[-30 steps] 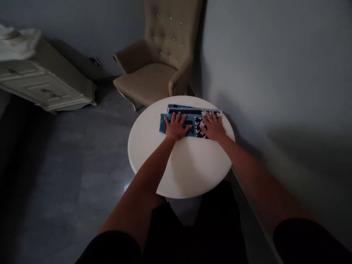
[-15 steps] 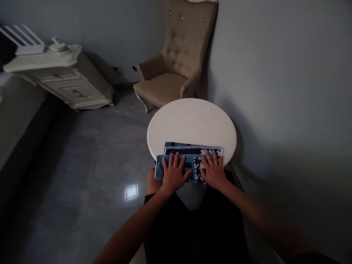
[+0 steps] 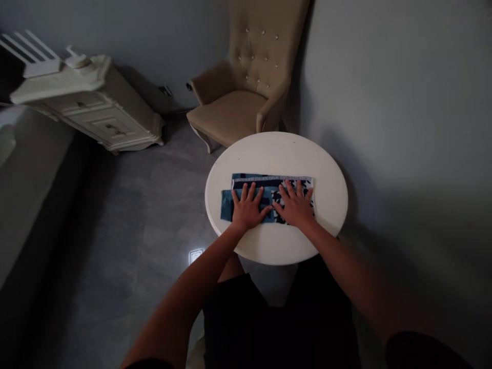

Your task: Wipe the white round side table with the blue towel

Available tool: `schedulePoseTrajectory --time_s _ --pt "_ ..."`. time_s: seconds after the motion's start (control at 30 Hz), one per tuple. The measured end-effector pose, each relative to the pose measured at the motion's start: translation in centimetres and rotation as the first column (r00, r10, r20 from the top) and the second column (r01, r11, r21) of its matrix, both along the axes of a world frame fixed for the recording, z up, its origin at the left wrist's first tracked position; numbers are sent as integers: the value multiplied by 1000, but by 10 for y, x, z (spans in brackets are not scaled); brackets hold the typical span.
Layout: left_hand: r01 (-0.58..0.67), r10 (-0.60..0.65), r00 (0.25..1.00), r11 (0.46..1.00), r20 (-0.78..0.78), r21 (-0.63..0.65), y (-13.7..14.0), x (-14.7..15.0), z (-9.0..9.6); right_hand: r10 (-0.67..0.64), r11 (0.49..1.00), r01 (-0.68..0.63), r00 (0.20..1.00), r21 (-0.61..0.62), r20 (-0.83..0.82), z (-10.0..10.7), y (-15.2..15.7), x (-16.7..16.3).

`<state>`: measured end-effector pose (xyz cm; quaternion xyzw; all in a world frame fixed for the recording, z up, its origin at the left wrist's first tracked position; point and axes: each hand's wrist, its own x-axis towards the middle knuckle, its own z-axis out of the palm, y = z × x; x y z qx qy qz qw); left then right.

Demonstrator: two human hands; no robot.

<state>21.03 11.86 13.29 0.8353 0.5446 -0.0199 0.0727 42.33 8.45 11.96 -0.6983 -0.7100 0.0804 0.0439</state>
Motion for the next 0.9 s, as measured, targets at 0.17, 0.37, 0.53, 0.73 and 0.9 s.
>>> schedulePoseTrajectory --time_s 0.17,0.37,0.53,0.73,0.9 --pt "-6 6 1000 1000 19 14 99 16 -4 6 999 -5 1000 45 -18 -6 97 15" --pt "-14 14 1000 1000 27 -6 211 32 -4 9 999 -9 1000 39 8 -17 220 34" --pt "-31 31 998 1000 48 -3 280 40 -9 25 1000 -25 1000 -6 15 -25 300 42" --pt "-23 26 996 999 84 -33 325 41 -20 68 993 -66 998 98 -13 -49 353 56" --pt "-31 34 993 999 111 -34 323 41 -19 76 990 -75 997 116 -4 -52 355 57"
